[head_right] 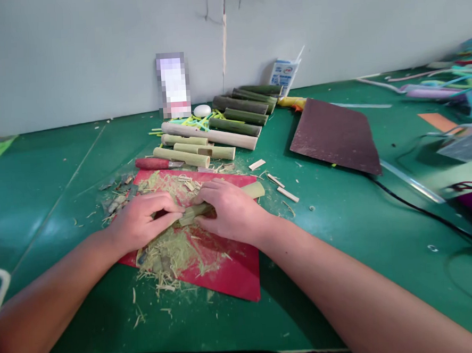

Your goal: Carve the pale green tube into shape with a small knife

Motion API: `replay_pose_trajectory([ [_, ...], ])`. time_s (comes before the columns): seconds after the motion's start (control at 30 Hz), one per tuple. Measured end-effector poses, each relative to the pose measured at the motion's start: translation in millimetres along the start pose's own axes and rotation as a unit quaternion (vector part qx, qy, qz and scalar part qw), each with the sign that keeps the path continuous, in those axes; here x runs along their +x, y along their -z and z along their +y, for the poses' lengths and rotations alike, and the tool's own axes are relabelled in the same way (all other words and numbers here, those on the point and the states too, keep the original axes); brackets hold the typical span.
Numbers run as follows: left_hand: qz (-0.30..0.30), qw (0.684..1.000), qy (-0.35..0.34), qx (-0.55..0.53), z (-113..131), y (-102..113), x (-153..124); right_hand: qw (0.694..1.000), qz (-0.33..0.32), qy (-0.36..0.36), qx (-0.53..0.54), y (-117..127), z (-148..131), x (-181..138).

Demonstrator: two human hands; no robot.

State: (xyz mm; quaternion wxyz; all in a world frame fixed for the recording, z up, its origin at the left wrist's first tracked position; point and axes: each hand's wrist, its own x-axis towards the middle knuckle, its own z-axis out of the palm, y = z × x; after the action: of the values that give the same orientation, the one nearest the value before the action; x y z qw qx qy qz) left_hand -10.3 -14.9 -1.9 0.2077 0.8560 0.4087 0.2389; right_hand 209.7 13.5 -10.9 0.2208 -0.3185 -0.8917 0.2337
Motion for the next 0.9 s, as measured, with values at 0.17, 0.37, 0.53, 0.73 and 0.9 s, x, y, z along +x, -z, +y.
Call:
replay_pose_trajectory([
  [0.17, -0.018, 1.000, -0.002, -0.007, -2.1, 1.8, 0.9, 1.000, 0.008, 0.006, 0.004, 0.1, 0.1, -0.2],
  [0.37, -0.023, 1.000, -0.017, -0.007, -2.0, 1.8, 1.5, 1.000, -0.003, 0.026, -0.001, 0.8, 2.0, 0.5],
  [0.53, -0.017, 0.999, -0.047, 0.012, -1.7, -0.3, 2.7, 0.999, -0.020, 0.040, -0.006, 1.8, 6.7, 1.3],
  [0.73, -0.042, 0.991, -0.102, 0.075, -2.6, 1.2, -1.7, 0.999, -0.038, 0.031, -0.007, 3.7, 10.0, 5.7],
  [0.9, -0.036, 0.986, -0.118, 0.112, 2.4, -0.6, -1.8, 0.999, -0.037, 0.028, -0.021, 4.5, 9.0, 7.1],
])
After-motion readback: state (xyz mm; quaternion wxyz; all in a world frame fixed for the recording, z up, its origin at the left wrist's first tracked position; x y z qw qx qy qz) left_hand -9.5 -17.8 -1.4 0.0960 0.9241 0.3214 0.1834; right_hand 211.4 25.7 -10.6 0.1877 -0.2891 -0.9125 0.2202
